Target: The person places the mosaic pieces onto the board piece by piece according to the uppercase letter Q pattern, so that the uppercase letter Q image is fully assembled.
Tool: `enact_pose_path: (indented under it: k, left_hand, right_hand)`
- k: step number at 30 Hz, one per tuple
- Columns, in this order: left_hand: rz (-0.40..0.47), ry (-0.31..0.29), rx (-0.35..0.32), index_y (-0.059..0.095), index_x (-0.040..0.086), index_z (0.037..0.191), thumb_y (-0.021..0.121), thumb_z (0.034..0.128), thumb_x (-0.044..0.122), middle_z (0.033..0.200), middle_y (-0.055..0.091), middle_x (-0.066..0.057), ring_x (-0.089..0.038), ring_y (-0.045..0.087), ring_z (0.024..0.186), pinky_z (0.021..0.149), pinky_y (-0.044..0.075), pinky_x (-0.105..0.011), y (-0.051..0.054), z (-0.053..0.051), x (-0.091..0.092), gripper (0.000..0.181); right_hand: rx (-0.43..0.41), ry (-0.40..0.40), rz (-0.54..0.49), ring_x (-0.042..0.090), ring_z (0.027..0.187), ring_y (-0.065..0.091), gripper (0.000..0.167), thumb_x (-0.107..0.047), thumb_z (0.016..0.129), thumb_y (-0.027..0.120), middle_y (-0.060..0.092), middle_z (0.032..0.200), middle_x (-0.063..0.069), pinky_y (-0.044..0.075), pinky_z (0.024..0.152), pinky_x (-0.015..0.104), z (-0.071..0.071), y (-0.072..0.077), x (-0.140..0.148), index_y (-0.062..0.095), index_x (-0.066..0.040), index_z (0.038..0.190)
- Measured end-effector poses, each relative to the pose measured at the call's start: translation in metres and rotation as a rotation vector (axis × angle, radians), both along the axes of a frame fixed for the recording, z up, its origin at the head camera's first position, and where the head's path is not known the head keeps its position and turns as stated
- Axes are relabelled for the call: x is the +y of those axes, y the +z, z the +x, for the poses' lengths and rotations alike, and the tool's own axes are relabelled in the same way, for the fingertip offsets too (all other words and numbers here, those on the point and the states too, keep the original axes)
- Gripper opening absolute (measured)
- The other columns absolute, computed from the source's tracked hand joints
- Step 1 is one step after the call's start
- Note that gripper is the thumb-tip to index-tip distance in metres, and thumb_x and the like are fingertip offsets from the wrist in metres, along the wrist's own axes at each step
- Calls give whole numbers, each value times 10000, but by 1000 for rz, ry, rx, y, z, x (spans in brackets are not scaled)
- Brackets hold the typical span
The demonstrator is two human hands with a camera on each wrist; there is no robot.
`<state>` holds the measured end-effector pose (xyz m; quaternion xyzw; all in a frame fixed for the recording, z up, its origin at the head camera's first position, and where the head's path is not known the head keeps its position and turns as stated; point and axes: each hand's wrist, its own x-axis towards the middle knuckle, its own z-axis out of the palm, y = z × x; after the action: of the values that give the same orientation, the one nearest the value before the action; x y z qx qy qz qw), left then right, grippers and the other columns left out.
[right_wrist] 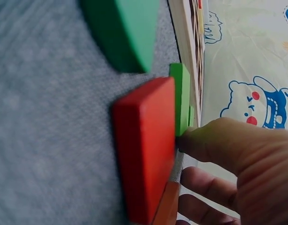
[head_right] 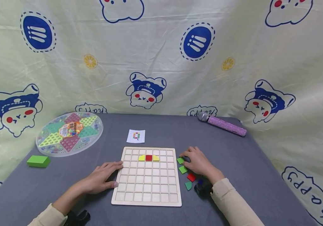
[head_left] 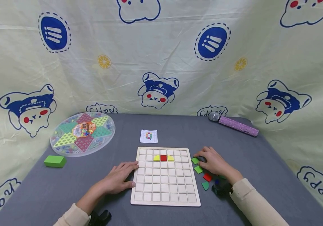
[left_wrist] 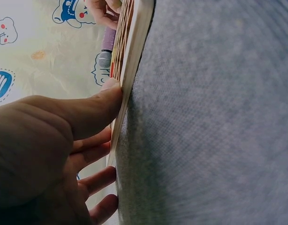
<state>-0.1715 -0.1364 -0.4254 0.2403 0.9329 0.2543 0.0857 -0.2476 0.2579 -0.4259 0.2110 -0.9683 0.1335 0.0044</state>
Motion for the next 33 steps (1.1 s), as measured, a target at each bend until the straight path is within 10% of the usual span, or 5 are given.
enact_pose_path:
  k: [33]
  left_hand:
    - [-14,-10,18,439,91,1389,672,861,271,1488,386,-78,-312,351,1344,972,280,-572,-1,0,0,605]
  right_hand:
    - [98,-38,-68,214,985,532,262,-277,847,695,630,1033,28,462,815,446,14,16,-8,695,-136,1068]
